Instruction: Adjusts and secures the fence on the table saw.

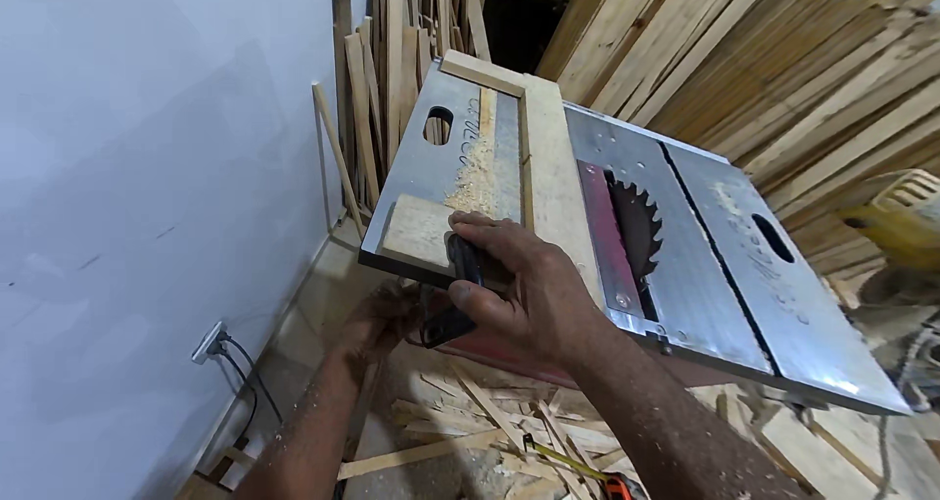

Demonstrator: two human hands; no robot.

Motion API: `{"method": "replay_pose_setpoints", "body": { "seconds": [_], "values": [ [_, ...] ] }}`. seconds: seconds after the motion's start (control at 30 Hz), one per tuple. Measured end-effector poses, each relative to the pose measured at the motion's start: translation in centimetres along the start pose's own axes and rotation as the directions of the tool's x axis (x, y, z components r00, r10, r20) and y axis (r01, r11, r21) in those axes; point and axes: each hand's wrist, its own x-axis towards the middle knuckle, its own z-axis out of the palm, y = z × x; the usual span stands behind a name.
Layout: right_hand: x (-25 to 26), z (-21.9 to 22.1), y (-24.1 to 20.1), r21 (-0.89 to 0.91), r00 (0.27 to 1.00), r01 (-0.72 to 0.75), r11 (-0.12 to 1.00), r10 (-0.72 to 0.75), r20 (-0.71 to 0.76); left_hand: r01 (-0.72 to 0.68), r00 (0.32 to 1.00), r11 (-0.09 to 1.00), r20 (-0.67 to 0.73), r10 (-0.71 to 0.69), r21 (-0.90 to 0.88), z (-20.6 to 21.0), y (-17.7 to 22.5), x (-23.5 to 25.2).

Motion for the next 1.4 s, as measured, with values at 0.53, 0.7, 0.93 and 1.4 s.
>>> {"method": "replay_pose_setpoints", "body": {
  "seconds": [0.53, 0.7, 0.93, 1.4],
  "values": [
    [0.0, 0.1, 0.1, 0.011, 1.000, -0.025, 1.000, 0.024, 0.009, -0.116, 0.992, 0.993, 0.052, 0.117, -0.023, -0.9, -2.5, -1.8],
    [-0.1, 0.0, 0.0, 0.011, 1.000, -0.031, 0.999, 0.031, 0.006, 0.044, 0.986, 0.989, -0.165, -0.020, 0.141, 1.2, -0.9, 0.1],
    [0.0, 0.0, 0.1, 0.012, 0.999, -0.049, 0.999, 0.049, 0.010, 0.361, 0.895, 0.884, -0.377, -0.239, 0.297, 2.6, 1.2, 2.7],
    [-0.1, 0.1, -0.1, -0.003, 0.999, -0.051, 0.999, 0.051, 0.011, 0.310, 0.877, 0.459, -0.437, 0.201, 0.833, 6.0, -0.2, -2.5]
  ]
}}
